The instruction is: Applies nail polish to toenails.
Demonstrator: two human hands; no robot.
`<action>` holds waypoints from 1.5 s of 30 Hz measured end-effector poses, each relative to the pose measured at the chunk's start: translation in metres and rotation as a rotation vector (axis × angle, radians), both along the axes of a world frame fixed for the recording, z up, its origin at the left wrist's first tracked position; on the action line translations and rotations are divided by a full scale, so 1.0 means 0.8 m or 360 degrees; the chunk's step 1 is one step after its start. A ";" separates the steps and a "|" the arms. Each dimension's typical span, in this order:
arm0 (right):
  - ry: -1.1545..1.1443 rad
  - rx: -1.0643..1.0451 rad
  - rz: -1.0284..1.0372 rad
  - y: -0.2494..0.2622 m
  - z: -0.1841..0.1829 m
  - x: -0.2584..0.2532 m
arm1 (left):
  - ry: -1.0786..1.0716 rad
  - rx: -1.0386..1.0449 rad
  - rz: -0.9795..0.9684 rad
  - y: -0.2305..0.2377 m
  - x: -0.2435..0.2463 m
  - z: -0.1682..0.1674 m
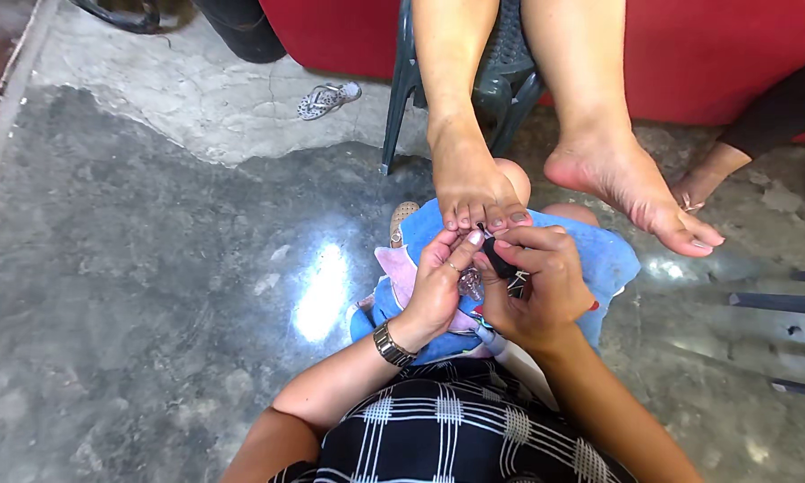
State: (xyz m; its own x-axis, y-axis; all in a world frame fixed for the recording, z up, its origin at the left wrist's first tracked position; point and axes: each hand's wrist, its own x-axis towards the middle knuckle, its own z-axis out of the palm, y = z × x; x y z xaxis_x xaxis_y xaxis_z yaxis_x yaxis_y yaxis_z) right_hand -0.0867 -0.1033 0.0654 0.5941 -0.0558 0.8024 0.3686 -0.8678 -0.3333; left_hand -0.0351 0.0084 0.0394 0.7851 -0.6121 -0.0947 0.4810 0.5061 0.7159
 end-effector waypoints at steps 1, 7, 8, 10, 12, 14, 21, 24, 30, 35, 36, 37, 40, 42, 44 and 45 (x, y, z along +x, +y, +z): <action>-0.0003 -0.0005 0.0001 0.000 0.000 0.000 | -0.0002 0.0001 -0.0003 0.000 0.000 0.000; -0.0024 0.0046 0.0041 0.000 0.000 0.001 | 0.0009 -0.0009 -0.0007 0.001 0.001 0.000; -0.0039 0.0067 0.0047 -0.001 0.000 0.001 | 0.0016 -0.0015 -0.0010 0.001 0.001 0.000; -0.0061 0.0061 0.0032 -0.001 -0.001 0.002 | 0.0017 -0.0028 -0.0016 0.001 0.001 -0.001; -0.0047 0.0042 0.0024 -0.002 -0.002 0.003 | 0.0031 -0.0021 -0.0009 0.000 0.001 -0.001; -0.0028 0.0042 0.0035 -0.002 -0.002 0.003 | 0.0038 -0.0012 -0.0010 0.001 0.001 -0.001; -0.0159 0.0208 0.0077 -0.012 0.011 -0.012 | 0.0042 -0.0107 -0.0207 0.002 0.001 0.009; -0.0182 0.0157 0.0030 -0.016 0.012 -0.007 | 0.0035 -0.0097 -0.0194 -0.002 0.000 0.014; -0.0106 0.0100 0.0008 -0.015 0.007 -0.007 | -0.0014 0.0009 -0.0078 -0.006 -0.004 0.010; -0.0032 0.0049 0.0003 -0.014 0.009 -0.009 | -0.0068 0.0058 -0.0022 -0.007 -0.005 0.006; -0.0030 0.0051 0.0006 -0.014 0.009 -0.009 | -0.0075 0.0054 -0.0019 -0.007 -0.005 0.006; -0.0037 0.0059 0.0009 -0.014 0.009 -0.009 | -0.0075 0.0051 -0.0014 -0.007 -0.005 0.006; -0.0074 0.0090 0.0002 -0.014 0.008 -0.009 | -0.0072 0.0051 -0.0006 -0.008 -0.006 0.005; -0.0073 0.0076 -0.0009 -0.014 0.007 -0.008 | -0.0067 0.0053 -0.0003 -0.008 -0.006 0.004; -0.0050 0.0044 -0.0021 -0.014 0.007 -0.008 | -0.0065 0.0052 0.0001 -0.008 -0.006 0.004; -0.0038 0.0034 -0.0018 -0.013 0.008 -0.008 | -0.0066 0.0055 0.0005 -0.008 -0.006 0.004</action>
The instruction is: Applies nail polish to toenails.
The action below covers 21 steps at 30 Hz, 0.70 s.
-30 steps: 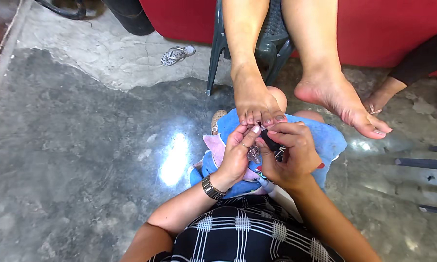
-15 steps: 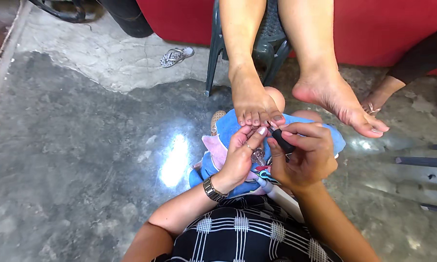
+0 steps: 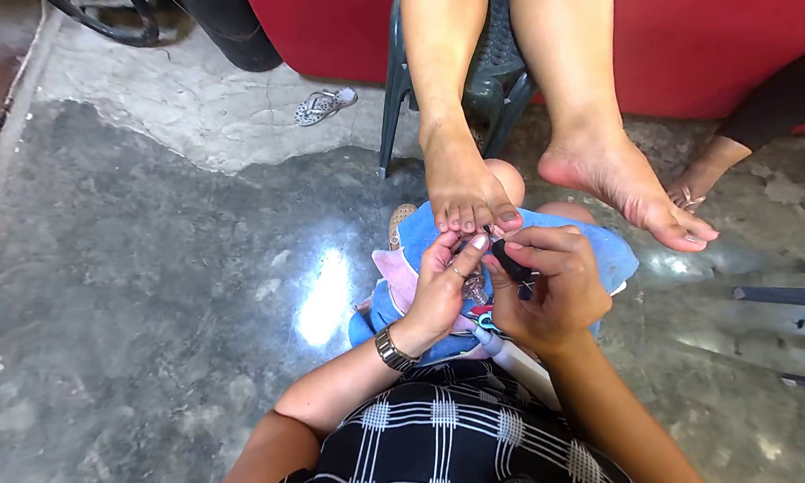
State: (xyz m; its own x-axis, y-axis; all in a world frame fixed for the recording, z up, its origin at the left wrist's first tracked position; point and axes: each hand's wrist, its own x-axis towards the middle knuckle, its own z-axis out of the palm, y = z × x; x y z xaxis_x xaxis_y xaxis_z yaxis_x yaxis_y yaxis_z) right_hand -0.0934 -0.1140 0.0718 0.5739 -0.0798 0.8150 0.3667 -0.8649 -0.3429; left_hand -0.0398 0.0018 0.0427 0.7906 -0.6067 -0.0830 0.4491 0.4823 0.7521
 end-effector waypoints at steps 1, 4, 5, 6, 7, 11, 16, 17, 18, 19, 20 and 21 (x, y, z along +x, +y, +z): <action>0.0007 -0.0004 0.0004 0.000 0.000 0.000 | 0.0004 0.0003 0.0004 0.000 0.000 0.000; 0.0014 -0.0012 0.0020 0.000 0.001 0.000 | -0.0009 0.0004 0.0010 0.000 0.000 0.000; 0.0014 -0.0014 0.0027 0.000 0.001 0.000 | -0.0007 0.0004 0.0012 0.000 0.000 0.000; 0.0016 -0.0018 0.0028 0.000 0.001 0.000 | -0.0004 0.0003 0.0011 0.000 0.000 0.001; 0.0016 -0.0017 0.0029 0.000 0.001 0.000 | -0.0001 -0.0001 0.0009 0.000 0.000 0.001; -0.0003 0.0042 0.0049 0.000 0.000 0.000 | -0.0003 0.0012 0.0011 0.000 0.000 0.001; -0.0032 0.0009 0.0019 -0.002 -0.001 0.001 | -0.0014 0.0010 0.0003 0.000 0.001 0.002; -0.0023 0.0009 0.0029 -0.002 -0.001 0.001 | -0.0014 0.0012 0.0004 0.000 0.001 0.002; -0.0010 0.0027 0.0049 -0.002 0.000 0.001 | -0.0013 0.0005 0.0003 0.001 0.001 0.002; 0.0007 0.0072 0.0090 -0.003 0.001 -0.001 | -0.0012 -0.0003 -0.0002 0.001 0.000 0.001; 0.0027 0.0149 0.0150 -0.004 0.002 -0.004 | -0.0008 -0.0009 -0.0010 0.001 0.000 0.001; 0.0046 0.0254 0.0227 -0.006 0.005 -0.008 | -0.0001 -0.0010 -0.0026 0.002 0.000 0.001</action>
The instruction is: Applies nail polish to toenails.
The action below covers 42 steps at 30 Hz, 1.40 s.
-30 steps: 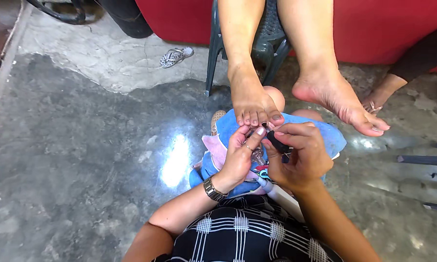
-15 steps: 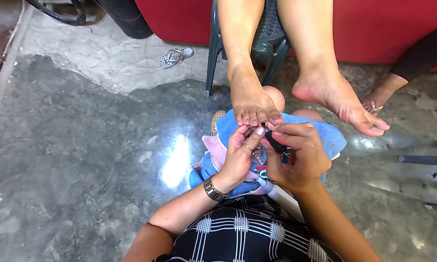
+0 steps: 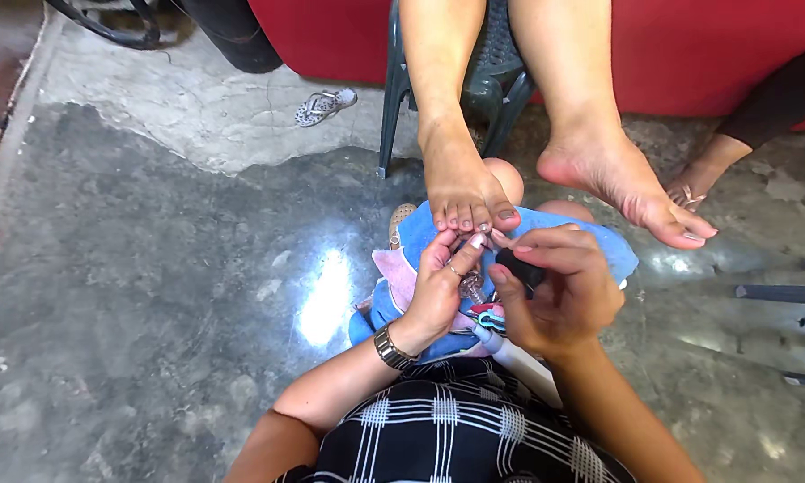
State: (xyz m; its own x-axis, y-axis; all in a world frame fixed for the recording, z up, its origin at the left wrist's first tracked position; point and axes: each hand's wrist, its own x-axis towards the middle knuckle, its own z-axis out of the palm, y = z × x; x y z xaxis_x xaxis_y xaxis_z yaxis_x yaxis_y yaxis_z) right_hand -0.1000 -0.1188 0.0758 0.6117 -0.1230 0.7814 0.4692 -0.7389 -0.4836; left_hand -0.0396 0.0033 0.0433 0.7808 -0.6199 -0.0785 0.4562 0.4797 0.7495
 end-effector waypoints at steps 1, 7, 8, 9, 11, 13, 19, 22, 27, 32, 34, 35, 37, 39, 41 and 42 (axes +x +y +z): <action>0.0009 0.0121 0.0087 -0.002 0.003 -0.005 | 0.0013 0.0004 -0.0016 0.001 0.000 0.000; 0.0143 0.0402 0.0359 -0.003 -0.002 -0.035 | 0.0224 0.0035 -0.0121 -0.001 0.000 0.002; 0.0157 0.0354 0.0335 -0.003 -0.006 -0.038 | 0.0243 0.0039 -0.0125 -0.002 0.000 0.003; 0.0172 0.0288 0.0303 -0.002 -0.010 -0.041 | 0.0248 0.0038 -0.0137 -0.002 0.000 0.004; 0.0172 0.0071 0.0225 0.000 -0.015 -0.044 | 0.0244 0.0041 -0.0170 -0.003 0.000 0.008; 0.0135 -0.0181 0.0156 0.004 -0.017 -0.044 | 0.0238 0.0063 -0.0205 -0.005 0.000 0.015; 0.0215 0.0119 0.0291 -0.009 -0.008 -0.050 | 0.0219 0.0080 -0.0194 -0.012 -0.002 0.025; 0.0190 0.0195 0.0264 -0.012 -0.006 -0.047 | 0.0207 0.0079 -0.0189 -0.016 -0.002 0.027; 0.0153 0.0323 0.0292 -0.025 0.012 -0.039 | 0.0166 0.0092 -0.0125 -0.020 -0.006 0.029; 0.0084 0.0292 0.0051 -0.044 0.013 -0.013 | 0.0063 0.0106 -0.0082 -0.026 -0.008 0.021; 0.0107 0.0325 0.0049 -0.047 0.009 -0.006 | 0.0013 0.0144 -0.0071 -0.026 -0.008 0.016; 0.0127 0.0325 0.0058 -0.048 0.008 -0.004 | -0.0008 0.0155 -0.0062 -0.026 -0.008 0.013; 0.0165 0.0282 0.0066 -0.049 0.007 -0.002 | -0.0055 0.0157 -0.0046 -0.026 -0.009 0.007; 0.0186 0.0211 0.0057 -0.049 0.006 -0.003 | -0.0085 0.0145 -0.0033 -0.026 -0.009 0.003; 0.0183 0.0138 0.0037 -0.048 0.006 -0.003 | -0.0122 0.0140 -0.0037 -0.026 -0.009 0.000; 0.0179 0.0104 0.0028 -0.047 0.006 -0.003 | -0.0136 0.0146 -0.0031 -0.027 -0.009 -0.001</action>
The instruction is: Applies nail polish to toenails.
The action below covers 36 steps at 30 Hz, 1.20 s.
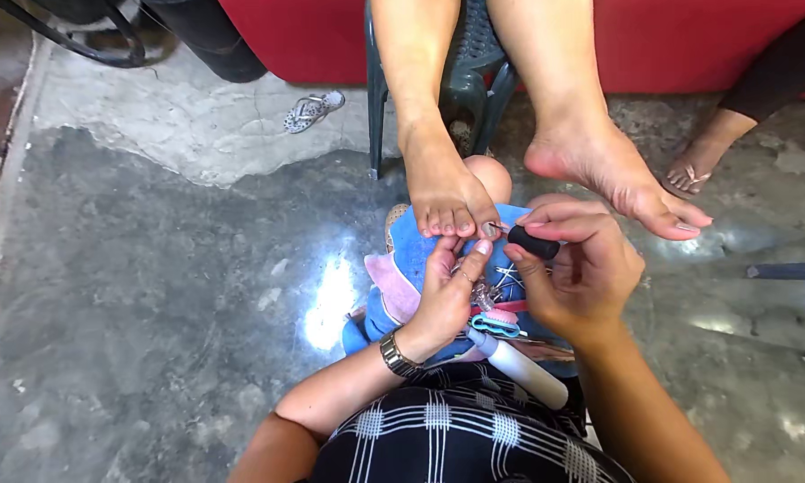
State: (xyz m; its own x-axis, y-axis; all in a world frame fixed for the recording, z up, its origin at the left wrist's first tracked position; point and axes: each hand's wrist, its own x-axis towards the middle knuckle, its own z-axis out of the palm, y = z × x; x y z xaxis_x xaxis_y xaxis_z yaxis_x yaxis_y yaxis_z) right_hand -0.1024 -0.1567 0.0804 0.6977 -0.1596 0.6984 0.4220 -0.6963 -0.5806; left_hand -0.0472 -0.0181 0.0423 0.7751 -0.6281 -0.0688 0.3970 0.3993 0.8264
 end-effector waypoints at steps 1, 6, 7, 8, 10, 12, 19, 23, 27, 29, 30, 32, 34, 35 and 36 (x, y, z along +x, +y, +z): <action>0.0005 -0.0035 -0.0006 0.000 0.001 0.000 | -0.0011 0.0007 0.0000 0.000 0.000 -0.001; 0.0061 -0.0046 0.0019 0.000 0.004 -0.001 | -0.0006 0.0006 -0.0010 0.000 0.001 -0.003; 0.0049 -0.0023 0.0018 -0.001 0.004 -0.001 | 0.0002 0.0004 -0.0014 0.000 0.001 -0.003; 0.0040 -0.0020 0.0005 -0.001 0.003 0.000 | 0.0009 0.0004 -0.0011 0.000 0.001 -0.003; 0.0026 -0.0036 -0.0018 0.001 0.003 0.001 | 0.0001 0.0015 -0.0011 0.000 0.001 -0.003; 0.0040 -0.0082 -0.0025 0.003 0.003 0.002 | 0.0002 0.0011 -0.0007 0.000 0.001 -0.003; 0.0082 -0.0145 -0.0030 0.005 0.006 0.001 | -0.0025 0.0008 0.0008 0.000 0.002 -0.004; 0.0082 -0.0116 -0.0030 0.005 0.005 0.001 | -0.0019 0.0007 0.0005 0.000 0.002 -0.005; 0.0086 -0.0085 -0.0006 0.004 0.006 0.000 | 0.0025 0.0015 -0.0008 0.001 0.002 -0.003; 0.0100 -0.0008 0.0041 0.002 0.006 -0.002 | 0.0042 0.0011 -0.0016 0.001 0.002 -0.003; 0.0096 0.0052 0.0066 0.001 0.005 -0.002 | 0.0042 0.0010 -0.0015 0.001 0.002 -0.002; 0.0062 0.0188 0.0085 -0.001 0.003 -0.001 | 0.0027 0.0012 -0.0015 0.001 0.002 -0.003; 0.0023 0.0245 0.0042 0.000 -0.001 0.000 | 0.0009 0.0015 -0.0009 0.001 0.003 -0.003; 0.0003 0.0217 0.0012 0.001 -0.002 0.001 | 0.0003 0.0015 -0.0007 0.000 0.003 -0.003; -0.0014 0.0166 -0.0016 0.002 -0.004 0.002 | 0.0003 0.0014 -0.0004 0.000 0.003 -0.003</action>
